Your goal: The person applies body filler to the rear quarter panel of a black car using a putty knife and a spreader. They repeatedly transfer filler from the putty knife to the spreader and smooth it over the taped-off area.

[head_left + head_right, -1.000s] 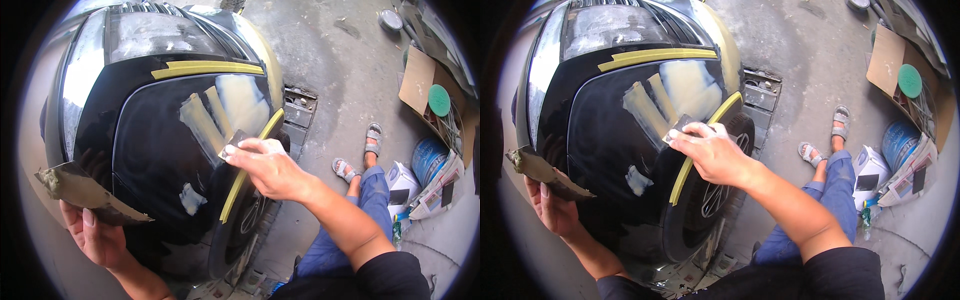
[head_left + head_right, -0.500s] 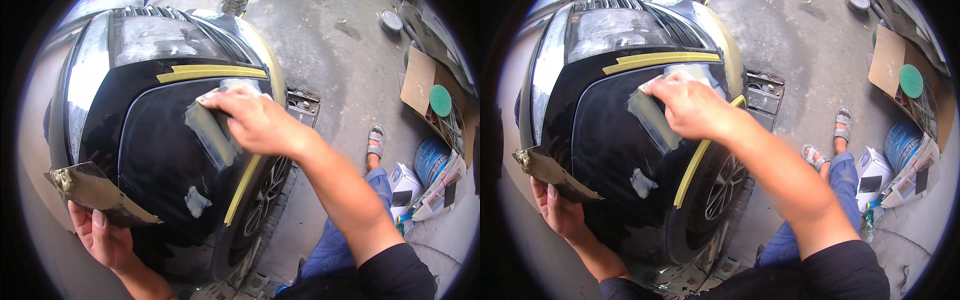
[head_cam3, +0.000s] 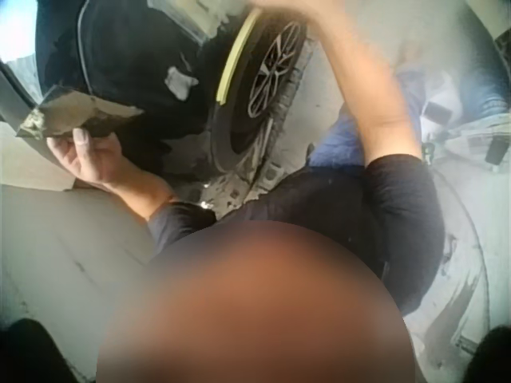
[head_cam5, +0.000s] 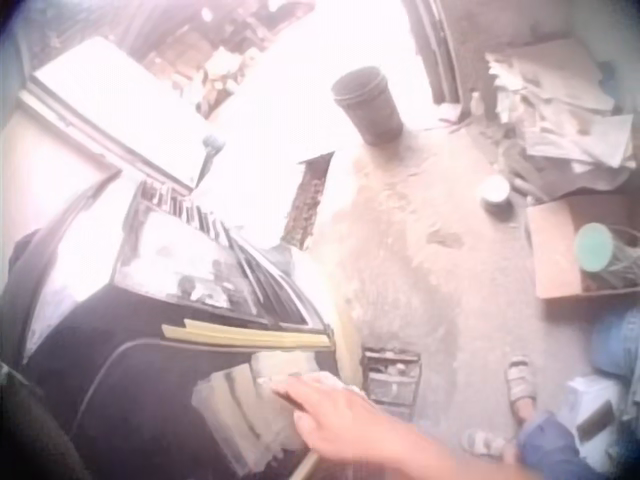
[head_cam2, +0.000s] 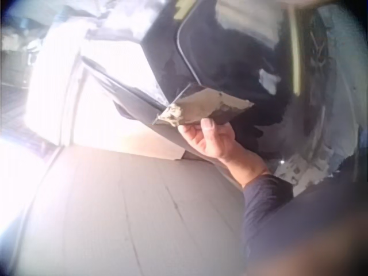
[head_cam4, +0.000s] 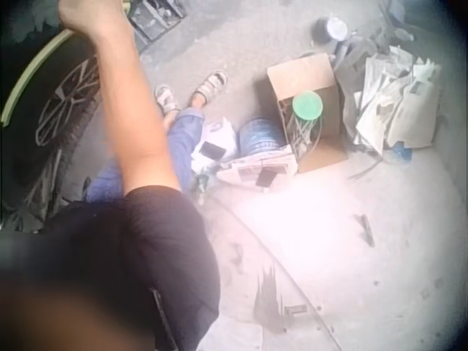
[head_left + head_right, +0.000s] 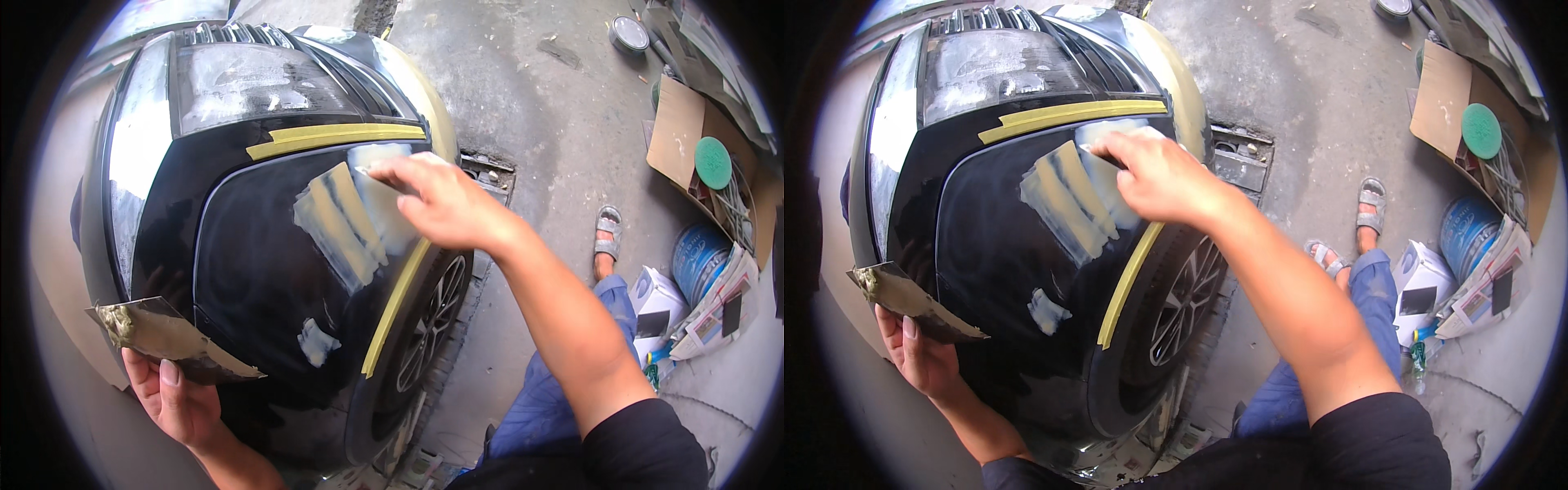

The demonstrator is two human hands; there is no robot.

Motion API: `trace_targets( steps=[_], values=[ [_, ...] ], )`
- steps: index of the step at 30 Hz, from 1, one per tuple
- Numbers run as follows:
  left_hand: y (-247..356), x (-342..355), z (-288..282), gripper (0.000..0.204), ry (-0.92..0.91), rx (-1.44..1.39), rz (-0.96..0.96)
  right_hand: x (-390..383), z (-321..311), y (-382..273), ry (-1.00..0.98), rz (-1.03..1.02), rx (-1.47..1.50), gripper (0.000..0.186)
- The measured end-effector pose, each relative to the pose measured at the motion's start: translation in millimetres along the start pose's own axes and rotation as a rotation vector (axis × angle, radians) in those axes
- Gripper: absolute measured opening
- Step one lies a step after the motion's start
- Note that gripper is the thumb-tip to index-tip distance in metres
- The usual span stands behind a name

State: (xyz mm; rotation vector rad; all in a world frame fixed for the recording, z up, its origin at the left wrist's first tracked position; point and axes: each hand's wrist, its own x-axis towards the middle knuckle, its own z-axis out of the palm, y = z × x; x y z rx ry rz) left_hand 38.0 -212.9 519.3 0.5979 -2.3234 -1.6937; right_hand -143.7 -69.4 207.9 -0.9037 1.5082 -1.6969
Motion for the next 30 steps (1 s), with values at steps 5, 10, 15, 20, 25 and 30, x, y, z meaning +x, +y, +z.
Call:
trace_targets(
  steps=[5, 10, 15, 20, 25, 30],
  values=[
    [4, -4, 0, 0.059, 0.101, 0.083, -0.032, 28, -6, -5, -0.077, 0.06, 0.069, 0.042],
    [3, -2, -2, 0.063, 0.136, 0.13, -0.071, 23, 19, -1, 0.117, -0.118, -0.019, 0.042],
    [7, -11, -6, 0.064, 0.229, 0.25, -0.102, 7, 6, 4, -0.035, -0.03, 0.027, 0.043],
    [2, -8, -4, 0.065, 0.269, 0.323, -0.099, 33, -4, -6, -0.063, 0.074, 0.066, 0.044],
    [8, -9, -4, 0.065, 0.268, 0.369, -0.091, 15, 14, -7, -0.005, -0.044, 0.05, 0.044],
    [9, -11, -4, 0.064, 0.309, 0.373, -0.108, -17, 32, 0, 0.052, -0.185, 0.034, 0.047]
  ],
)
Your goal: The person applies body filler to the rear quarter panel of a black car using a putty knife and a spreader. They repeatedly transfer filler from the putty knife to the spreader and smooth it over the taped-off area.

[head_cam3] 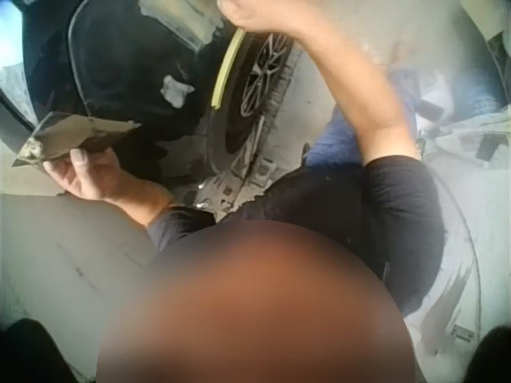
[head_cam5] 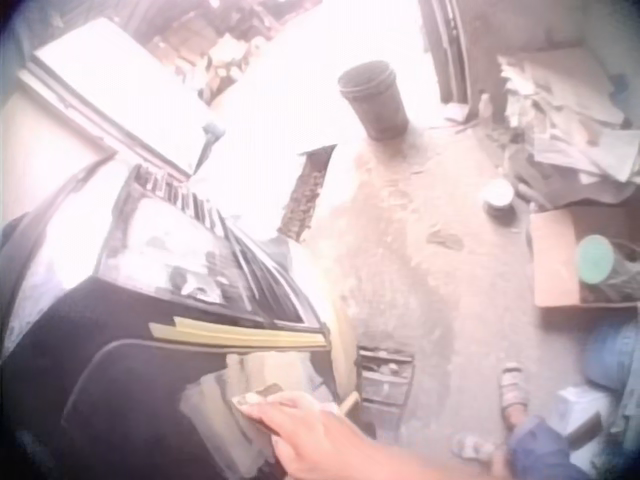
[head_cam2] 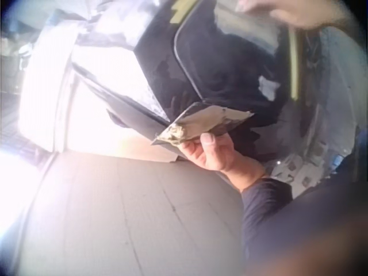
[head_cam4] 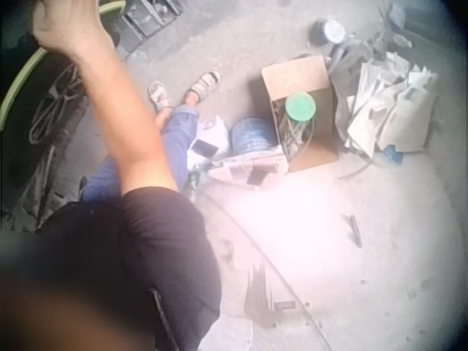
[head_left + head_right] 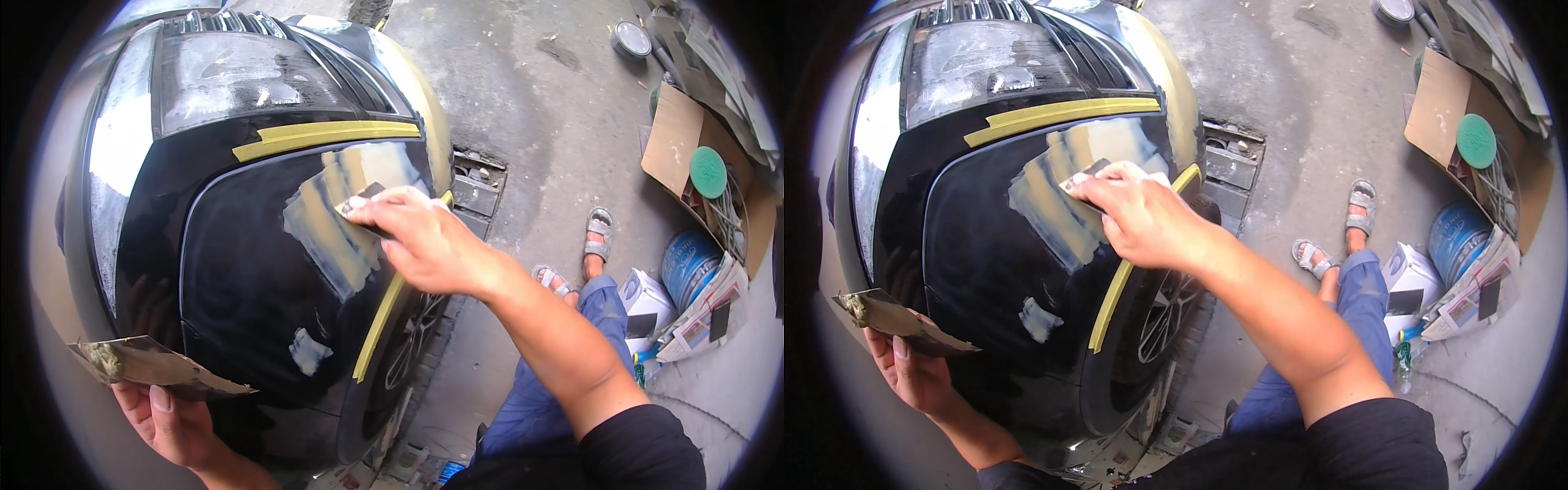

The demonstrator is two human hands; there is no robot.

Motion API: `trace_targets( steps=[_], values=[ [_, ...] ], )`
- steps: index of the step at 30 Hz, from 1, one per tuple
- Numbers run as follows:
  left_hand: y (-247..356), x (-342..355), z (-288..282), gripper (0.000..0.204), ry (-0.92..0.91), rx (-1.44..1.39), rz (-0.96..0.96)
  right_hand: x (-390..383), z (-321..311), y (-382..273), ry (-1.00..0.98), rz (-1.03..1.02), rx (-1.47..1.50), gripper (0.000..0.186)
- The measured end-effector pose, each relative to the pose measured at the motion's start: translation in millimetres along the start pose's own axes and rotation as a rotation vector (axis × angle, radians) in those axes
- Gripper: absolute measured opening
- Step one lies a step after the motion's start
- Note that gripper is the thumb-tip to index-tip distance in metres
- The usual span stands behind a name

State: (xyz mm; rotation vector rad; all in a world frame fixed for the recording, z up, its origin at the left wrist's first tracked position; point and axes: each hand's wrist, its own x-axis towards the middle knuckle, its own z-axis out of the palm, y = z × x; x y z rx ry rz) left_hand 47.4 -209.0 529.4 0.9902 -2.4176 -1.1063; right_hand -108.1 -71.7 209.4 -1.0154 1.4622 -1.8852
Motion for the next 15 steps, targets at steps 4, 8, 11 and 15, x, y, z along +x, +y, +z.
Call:
trace_targets(
  steps=[4, 8, 11, 15],
  values=[
    [-9, 3, 5, 0.064, 0.057, -0.025, 0.036, -28, 13, 9, 0.039, -0.033, -0.052, 0.044],
    [-1, 3, 0, 0.062, -0.016, -0.077, 0.03, -54, 27, 8, 0.061, -0.05, -0.077, 0.045],
    [1, 1, 3, 0.054, -0.144, -0.175, 0.048, -64, 21, 8, 0.009, -0.037, -0.117, 0.048],
    [-4, 4, 11, 0.051, -0.212, -0.23, 0.077, -26, -13, 11, 0.054, 0.012, -0.075, 0.052]
  ],
)
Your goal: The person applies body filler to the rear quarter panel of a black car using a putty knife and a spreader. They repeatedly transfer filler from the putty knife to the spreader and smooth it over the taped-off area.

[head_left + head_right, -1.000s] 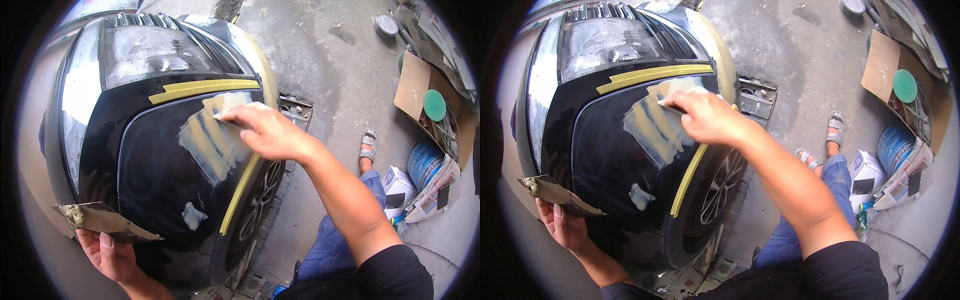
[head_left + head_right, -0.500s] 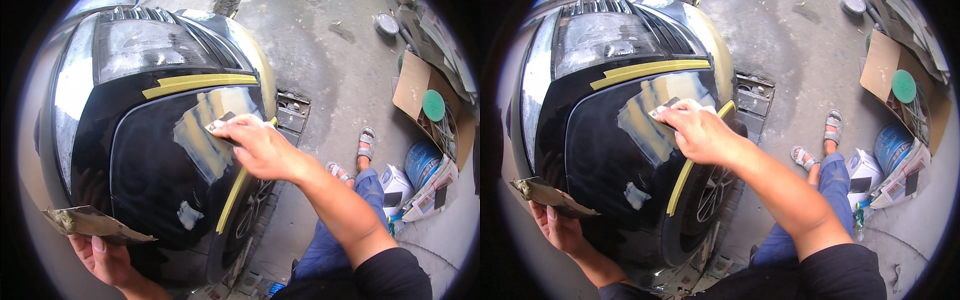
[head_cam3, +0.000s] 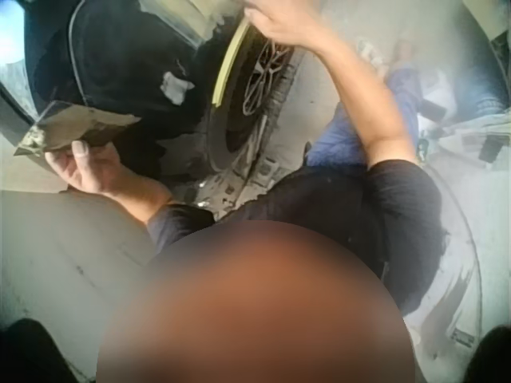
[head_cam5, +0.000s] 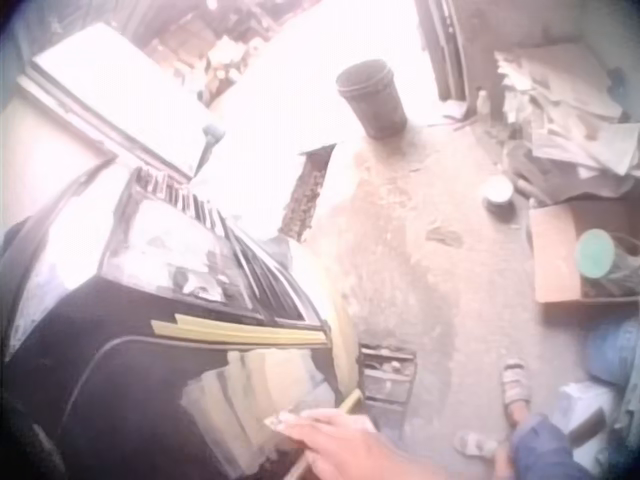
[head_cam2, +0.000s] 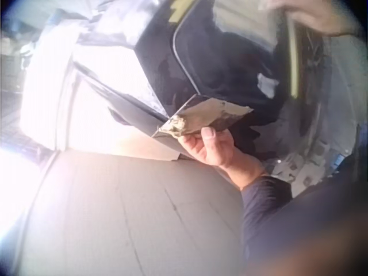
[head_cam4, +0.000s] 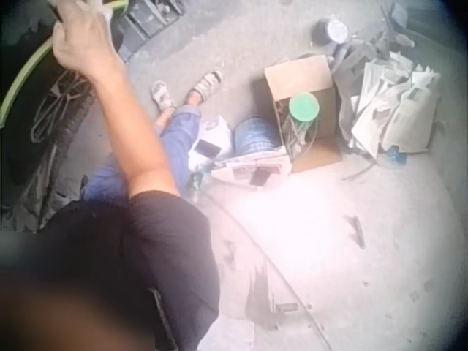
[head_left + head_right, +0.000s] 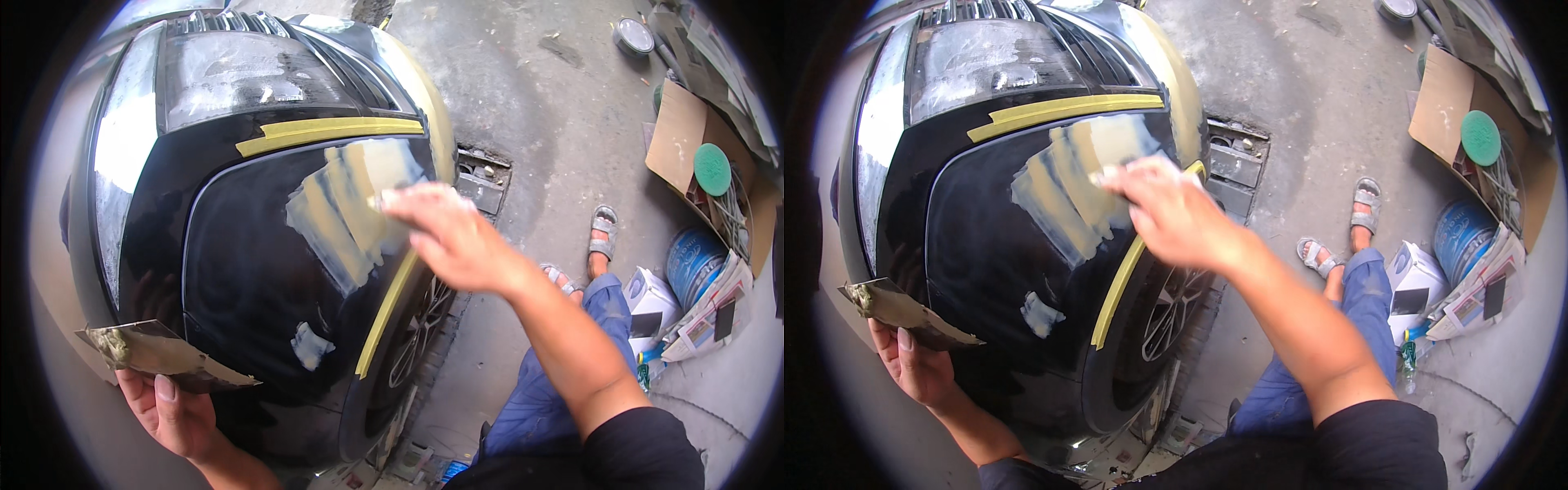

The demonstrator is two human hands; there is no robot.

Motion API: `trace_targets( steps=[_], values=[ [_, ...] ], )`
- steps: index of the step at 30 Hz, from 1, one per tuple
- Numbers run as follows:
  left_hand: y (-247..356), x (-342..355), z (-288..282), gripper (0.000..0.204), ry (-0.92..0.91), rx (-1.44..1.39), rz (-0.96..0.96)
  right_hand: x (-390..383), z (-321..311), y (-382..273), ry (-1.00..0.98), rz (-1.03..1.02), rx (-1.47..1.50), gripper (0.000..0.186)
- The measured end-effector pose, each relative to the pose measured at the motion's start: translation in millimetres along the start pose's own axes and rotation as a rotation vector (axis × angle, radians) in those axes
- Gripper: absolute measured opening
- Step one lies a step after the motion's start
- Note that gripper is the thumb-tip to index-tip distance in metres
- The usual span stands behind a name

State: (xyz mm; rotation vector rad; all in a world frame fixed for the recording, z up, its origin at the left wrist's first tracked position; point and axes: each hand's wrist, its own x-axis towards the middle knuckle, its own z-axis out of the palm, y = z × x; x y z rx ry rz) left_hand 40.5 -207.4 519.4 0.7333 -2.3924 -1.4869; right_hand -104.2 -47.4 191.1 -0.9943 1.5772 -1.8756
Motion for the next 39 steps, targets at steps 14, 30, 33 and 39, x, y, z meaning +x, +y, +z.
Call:
trace_targets(
  steps=[14, 30, 33, 39],
  values=[
    [5, 0, -4, 0.064, 0.173, 0.185, -0.055, 17, 21, -38, -0.015, -0.034, 0.076, 0.045],
    [1, 0, -7, 0.063, 0.207, 0.114, -0.045, 45, -17, -7, -0.115, 0.227, 0.057, 0.046],
    [4, -3, -6, 0.063, 0.201, 0.144, -0.06, 77, -25, -13, -0.236, 0.332, 0.145, 0.042],
    [7, -8, -8, 0.063, 0.193, 0.186, -0.061, 76, -12, -40, -0.247, 0.18, 0.119, 0.043]
  ],
)
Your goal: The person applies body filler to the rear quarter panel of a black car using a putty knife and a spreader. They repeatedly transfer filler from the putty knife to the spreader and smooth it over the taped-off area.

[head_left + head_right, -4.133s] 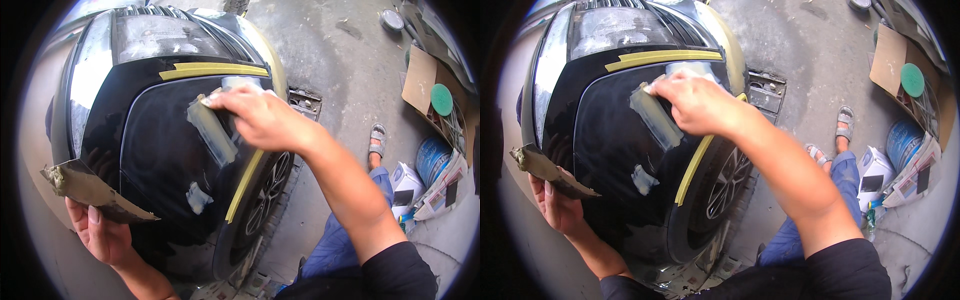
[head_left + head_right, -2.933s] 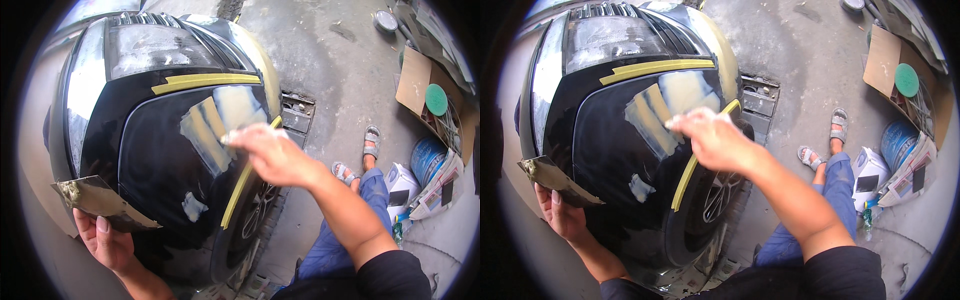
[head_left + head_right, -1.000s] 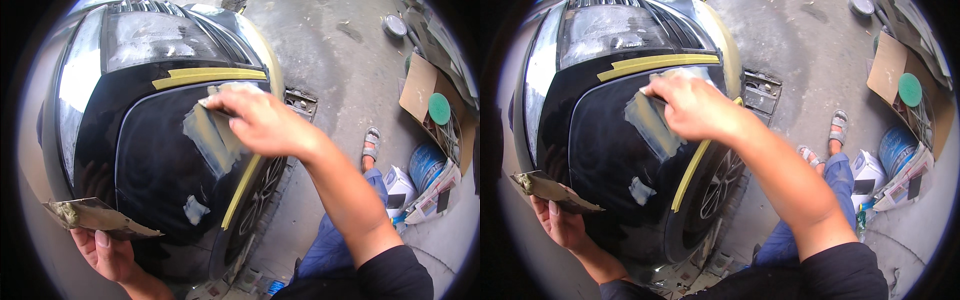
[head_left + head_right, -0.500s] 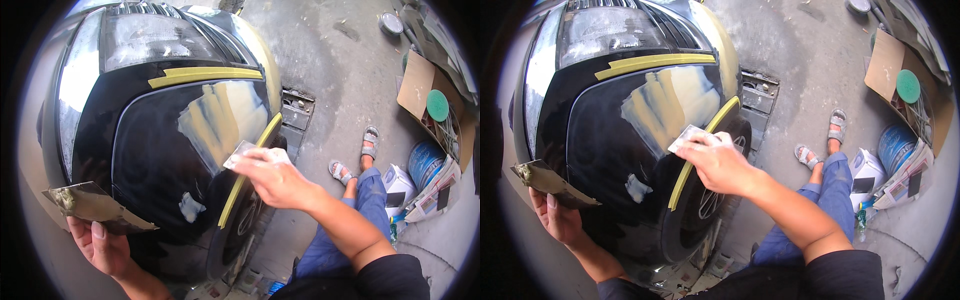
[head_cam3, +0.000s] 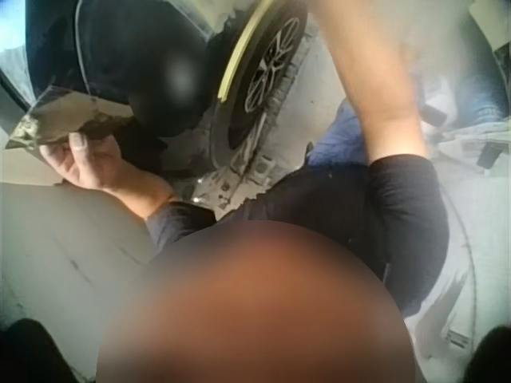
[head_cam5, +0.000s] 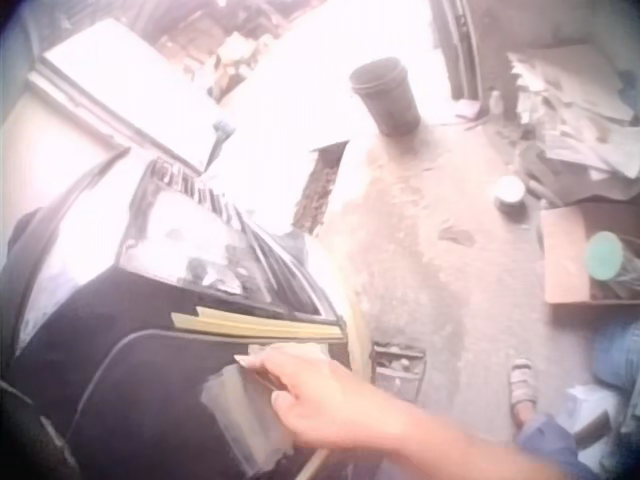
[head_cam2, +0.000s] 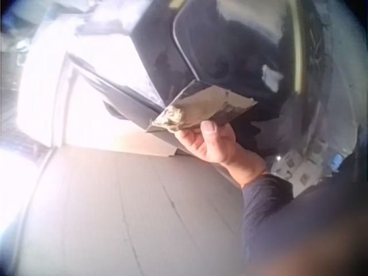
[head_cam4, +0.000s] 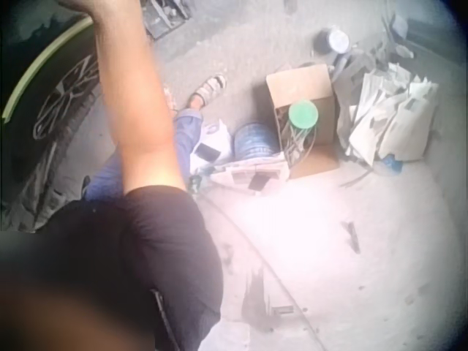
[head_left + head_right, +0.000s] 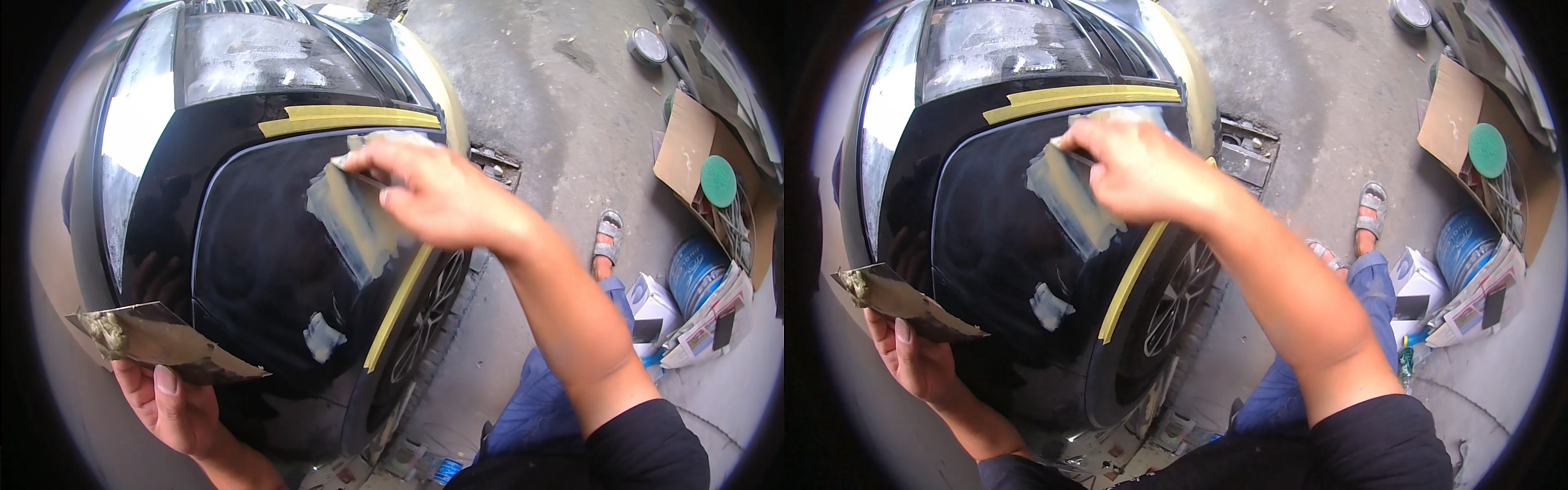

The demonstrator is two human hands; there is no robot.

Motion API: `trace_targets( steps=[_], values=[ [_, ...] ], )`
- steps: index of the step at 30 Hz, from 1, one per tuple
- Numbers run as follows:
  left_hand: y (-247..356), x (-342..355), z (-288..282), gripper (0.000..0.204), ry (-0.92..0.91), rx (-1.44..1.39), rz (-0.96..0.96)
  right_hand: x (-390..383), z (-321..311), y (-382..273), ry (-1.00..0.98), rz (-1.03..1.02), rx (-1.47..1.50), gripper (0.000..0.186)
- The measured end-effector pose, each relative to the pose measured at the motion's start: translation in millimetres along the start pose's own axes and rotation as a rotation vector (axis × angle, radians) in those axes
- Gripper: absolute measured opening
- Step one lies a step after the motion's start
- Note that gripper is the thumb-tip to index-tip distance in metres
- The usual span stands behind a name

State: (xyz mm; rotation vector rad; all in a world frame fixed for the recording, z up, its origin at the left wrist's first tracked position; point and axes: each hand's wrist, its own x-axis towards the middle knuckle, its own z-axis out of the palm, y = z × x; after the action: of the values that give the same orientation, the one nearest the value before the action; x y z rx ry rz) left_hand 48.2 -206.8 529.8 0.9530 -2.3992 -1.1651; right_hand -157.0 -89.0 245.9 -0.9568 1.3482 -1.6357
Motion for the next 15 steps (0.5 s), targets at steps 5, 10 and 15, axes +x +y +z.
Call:
trace_targets(
  steps=[5, 10, 15],
  values=[
    [1, 4, 12, 0.064, 0.027, 0.02, 0.011, -46, 48, 0, 0.191, -0.217, -0.048, 0.047],
    [0, 7, 12, 0.059, 0.002, -0.005, 0.045, -85, 78, 7, 0.229, -0.227, -0.182, 0.043],
    [5, 15, 18, 0.051, -0.258, -0.19, 0.088, -108, 93, 18, 0.195, -0.219, -0.224, 0.046]
  ],
)
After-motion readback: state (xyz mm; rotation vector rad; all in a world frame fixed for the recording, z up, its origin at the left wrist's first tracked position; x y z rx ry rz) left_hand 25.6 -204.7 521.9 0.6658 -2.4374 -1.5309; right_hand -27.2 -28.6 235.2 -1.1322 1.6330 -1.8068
